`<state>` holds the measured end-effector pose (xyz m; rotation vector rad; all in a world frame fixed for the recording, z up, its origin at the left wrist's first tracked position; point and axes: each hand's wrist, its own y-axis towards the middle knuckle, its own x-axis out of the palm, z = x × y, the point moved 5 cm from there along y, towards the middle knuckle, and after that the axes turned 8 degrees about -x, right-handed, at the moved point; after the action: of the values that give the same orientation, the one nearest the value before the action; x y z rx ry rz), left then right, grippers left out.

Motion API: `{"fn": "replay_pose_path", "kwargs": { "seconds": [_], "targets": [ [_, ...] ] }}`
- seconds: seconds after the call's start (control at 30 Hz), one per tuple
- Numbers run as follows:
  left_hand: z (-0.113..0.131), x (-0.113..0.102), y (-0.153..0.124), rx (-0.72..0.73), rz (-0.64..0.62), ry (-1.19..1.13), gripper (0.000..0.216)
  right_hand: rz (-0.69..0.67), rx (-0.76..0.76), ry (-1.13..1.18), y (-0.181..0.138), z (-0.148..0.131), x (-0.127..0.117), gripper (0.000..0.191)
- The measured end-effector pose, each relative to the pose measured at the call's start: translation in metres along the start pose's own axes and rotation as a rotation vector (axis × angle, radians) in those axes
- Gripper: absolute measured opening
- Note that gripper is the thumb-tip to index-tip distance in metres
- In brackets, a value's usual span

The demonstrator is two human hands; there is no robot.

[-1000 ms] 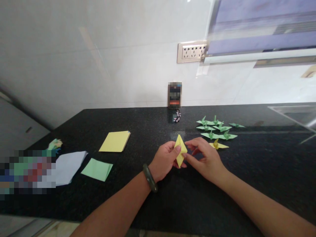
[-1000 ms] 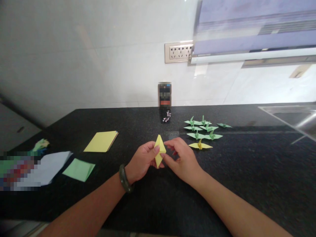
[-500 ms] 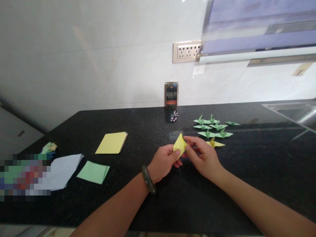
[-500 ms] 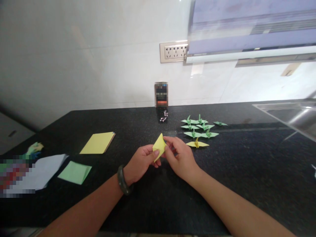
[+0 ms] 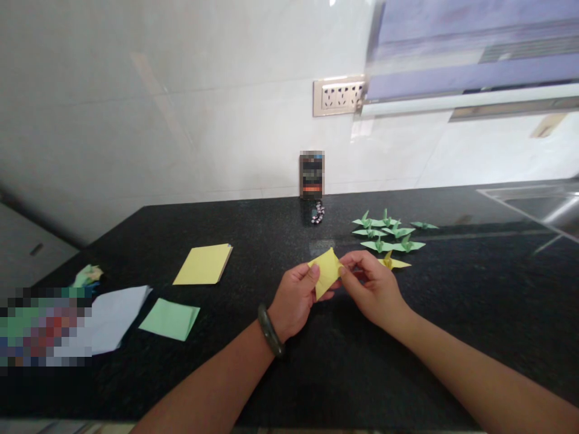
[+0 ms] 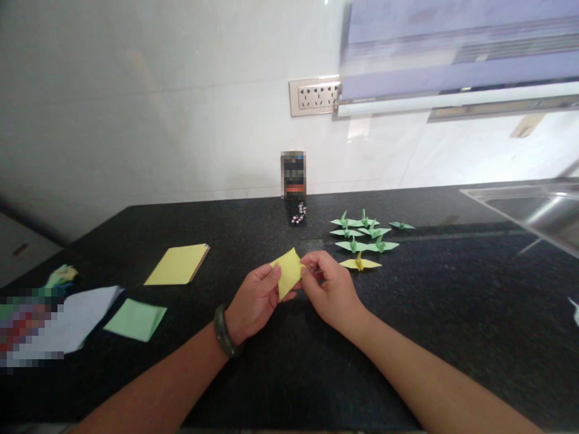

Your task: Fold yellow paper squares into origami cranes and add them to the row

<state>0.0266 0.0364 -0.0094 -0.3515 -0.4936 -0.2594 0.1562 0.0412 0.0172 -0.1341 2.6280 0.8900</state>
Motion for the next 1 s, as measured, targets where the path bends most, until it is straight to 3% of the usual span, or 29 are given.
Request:
{"fn": "replay_pose_path", "kwargs": {
  "seconds": [0.33, 0.53, 0.63, 0.83, 1.0],
  "targets": [
    [-0.004, 0.007, -0.002, 0.019, -0.115, -0.076, 0.026, 0.086, -0.280, -0.364, 0.005, -0.013, -0.009, 0.024],
    [-0.006, 0.007, -0.002, 0.031, -0.111, -0.050, 0.027, 0.089, -0.397, -0.414, 0.006, -0.021, -0.011, 0.019],
    [-0.005, 0.006, -0.002, 0.074, -0.091, 0.051, 0.030, 0.108, -0.420, -0.430, 0.006, -0.024, -0.013, 0.016],
    [0.010, 0.008, -0.006, 0.308, 0.025, 0.485, 0.031, 0.101, -0.369, -0.485, 0.008, -0.022, -0.013, 0.011],
    [0.012, 0.009, -0.008, 0.382, 0.061, 0.588, 0.032, 0.064, -0.404, -0.529, 0.008, -0.022, -0.012, 0.011]
  ]
}}
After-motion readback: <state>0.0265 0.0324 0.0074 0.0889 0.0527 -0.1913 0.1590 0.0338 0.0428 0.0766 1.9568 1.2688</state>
